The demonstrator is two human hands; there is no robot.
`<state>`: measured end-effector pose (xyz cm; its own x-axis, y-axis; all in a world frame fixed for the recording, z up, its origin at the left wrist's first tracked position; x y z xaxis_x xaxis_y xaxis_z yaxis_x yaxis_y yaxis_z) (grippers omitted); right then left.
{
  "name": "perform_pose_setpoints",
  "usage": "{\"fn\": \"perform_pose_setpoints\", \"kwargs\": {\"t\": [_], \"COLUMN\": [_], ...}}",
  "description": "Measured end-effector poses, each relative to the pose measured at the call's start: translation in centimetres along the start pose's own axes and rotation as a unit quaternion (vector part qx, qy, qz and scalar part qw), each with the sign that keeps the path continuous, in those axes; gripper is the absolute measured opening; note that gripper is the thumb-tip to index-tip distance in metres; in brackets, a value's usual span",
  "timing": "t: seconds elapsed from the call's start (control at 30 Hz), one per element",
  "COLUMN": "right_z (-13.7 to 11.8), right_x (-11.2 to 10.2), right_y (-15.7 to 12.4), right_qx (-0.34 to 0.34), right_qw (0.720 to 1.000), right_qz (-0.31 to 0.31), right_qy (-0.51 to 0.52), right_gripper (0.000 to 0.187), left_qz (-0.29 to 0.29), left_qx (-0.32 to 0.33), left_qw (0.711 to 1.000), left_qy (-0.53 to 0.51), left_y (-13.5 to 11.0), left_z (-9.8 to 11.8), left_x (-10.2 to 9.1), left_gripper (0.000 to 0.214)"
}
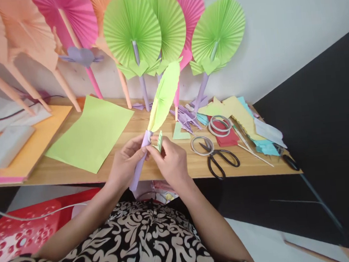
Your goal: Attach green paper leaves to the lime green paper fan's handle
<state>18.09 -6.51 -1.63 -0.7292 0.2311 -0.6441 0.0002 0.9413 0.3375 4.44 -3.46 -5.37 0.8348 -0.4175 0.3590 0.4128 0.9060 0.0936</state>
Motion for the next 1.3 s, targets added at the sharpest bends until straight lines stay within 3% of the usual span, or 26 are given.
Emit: {"fn": "perform_pose_setpoints", "kwargs": {"t": [0.17,0.33,0.37,0.4,0.43,0.5,0.57,0.7,0.83,0.9,1.07,1.3], "right_z": [0.0,0.5,0.7,0.9,1.0,1.3,1.6,2.8,2.9,2.8,1.9,-1.2], "right_x": [0.0,-3.0,-3.3,-3.2,-2.4,-0.5,0.3,0.2,1.3,1.5,0.8,0.9], "right_y": [0.6,-0.1,-0.5,-0.9,-1.5,-3.4,-4.8,-5.0,-4.8,-4.4,-1.5,1.9], "right_qx": [-0.044,-0.033,-0.015,-0.001,0.012,0.039,0.076,0.161,0.173,0.174,0.101,0.011], "right_qw": [0.995,0.986,0.990,0.994,0.991,0.945,0.917,0.939,0.913,0.905,0.918,0.925], "right_qz": [0.053,0.104,0.075,0.004,-0.107,-0.326,-0.389,-0.295,-0.329,-0.315,-0.177,-0.220], "right_qy": [-0.067,-0.128,-0.121,-0.106,-0.076,-0.004,0.030,0.075,0.169,0.227,0.340,0.310], "right_gripper": [0.017,0.020,0.020,0.021,0.023,0.025,0.029,0.013,0.019,0.021,0.029,0.023], "left_qz": [0.004,0.041,0.044,0.044,0.041,0.032,0.024,0.010,0.000,-0.006,-0.013,-0.009], "left_qx": [-0.001,-0.007,-0.011,-0.015,-0.020,-0.024,-0.026,-0.039,-0.035,-0.027,-0.022,-0.018], "left_qw": [1.000,0.999,0.999,0.999,0.999,0.999,0.999,0.998,0.997,0.997,0.998,0.997], "left_qy": [0.013,0.019,0.009,-0.003,-0.013,-0.028,-0.036,-0.051,-0.068,-0.073,-0.058,-0.073], "left_y": [-0.4,-0.2,-0.1,0.0,0.1,0.2,0.3,0.2,-0.2,-0.4,-1.2,-2.1], "left_z": [-0.1,0.0,0.1,0.2,0.3,0.4,0.4,-0.1,-0.3,-0.2,-0.1,-0.1], "left_x": [0.0,-1.4,-1.7,-1.9,-2.1,-2.3,-2.3,-2.1,-2.2,-2.4,-2.9,-2.9], "left_gripper": [0.034,0.027,0.026,0.025,0.024,0.024,0.024,0.030,0.038,0.041,0.030,0.027]}}
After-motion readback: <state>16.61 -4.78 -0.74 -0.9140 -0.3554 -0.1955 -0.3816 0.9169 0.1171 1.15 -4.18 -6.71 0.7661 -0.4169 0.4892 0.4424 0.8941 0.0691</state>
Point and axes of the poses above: each hand's wrist, its own y-axis towards the middle knuckle, its own x-axis out of the palm, z = x × y, the point moved 5 cm from there along y, towards the middle knuckle, and after that the axes turned 14 degrees about -z, right-handed, at the moved point
